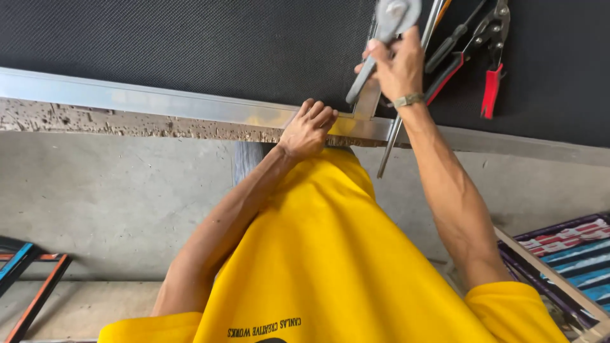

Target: Assembling a mesh screen into a metal frame using a spline roller and cutting tools

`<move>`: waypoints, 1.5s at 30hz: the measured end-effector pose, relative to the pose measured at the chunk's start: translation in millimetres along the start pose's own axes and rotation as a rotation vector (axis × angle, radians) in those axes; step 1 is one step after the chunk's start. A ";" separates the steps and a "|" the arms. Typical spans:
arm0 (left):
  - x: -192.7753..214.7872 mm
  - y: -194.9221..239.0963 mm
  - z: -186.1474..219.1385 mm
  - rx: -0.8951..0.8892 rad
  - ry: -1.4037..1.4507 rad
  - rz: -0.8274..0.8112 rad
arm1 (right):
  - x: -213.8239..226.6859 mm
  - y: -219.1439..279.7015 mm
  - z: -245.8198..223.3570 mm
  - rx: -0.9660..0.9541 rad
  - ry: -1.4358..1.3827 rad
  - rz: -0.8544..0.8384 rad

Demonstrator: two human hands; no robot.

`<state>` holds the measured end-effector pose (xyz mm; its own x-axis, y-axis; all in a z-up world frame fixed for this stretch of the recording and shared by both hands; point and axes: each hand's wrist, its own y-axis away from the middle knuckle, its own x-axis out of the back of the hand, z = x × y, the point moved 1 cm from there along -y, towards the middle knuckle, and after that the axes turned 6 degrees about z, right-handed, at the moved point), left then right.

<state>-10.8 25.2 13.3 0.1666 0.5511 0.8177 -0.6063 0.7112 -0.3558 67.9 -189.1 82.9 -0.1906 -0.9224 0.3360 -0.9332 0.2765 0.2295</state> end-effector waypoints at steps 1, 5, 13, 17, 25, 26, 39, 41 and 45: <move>-3.7 2.7 0.3 0.012 -0.001 -0.038 | 1.4 6.4 -3.0 0.079 0.009 -0.012; 3.9 0.5 7.7 0.014 0.036 0.045 | -4.4 20.6 -20.7 0.184 0.282 -0.071; -2.2 4.6 -6.0 0.059 0.065 0.035 | -0.7 10.3 -10.6 0.184 0.214 -0.136; -2.4 22.1 -17.7 0.070 0.007 -0.062 | -0.4 10.5 -4.2 0.231 0.170 -0.148; 16.8 25.4 -34.5 -0.005 0.079 0.146 | 2.2 -0.9 -4.4 0.098 0.080 -0.139; 17.3 25.3 -34.1 -0.023 0.084 0.164 | 3.1 -4.1 -2.5 0.135 0.129 -0.124; 22.6 24.3 -34.2 -0.038 0.112 0.177 | -17.2 8.1 -16.2 -0.019 -0.045 -0.076; 22.8 27.9 -36.5 -0.049 0.090 0.157 | -21.8 17.8 -15.0 0.205 0.111 -0.095; 21.1 33.8 -39.7 -0.012 0.087 0.139 | -17.7 14.0 -9.1 0.126 0.042 -0.098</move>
<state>3.0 78.2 0.6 0.1486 0.6801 0.7179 -0.6192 0.6300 -0.4687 60.9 -166.5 88.5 -0.0860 -0.9305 0.3560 -0.9781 0.1467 0.1473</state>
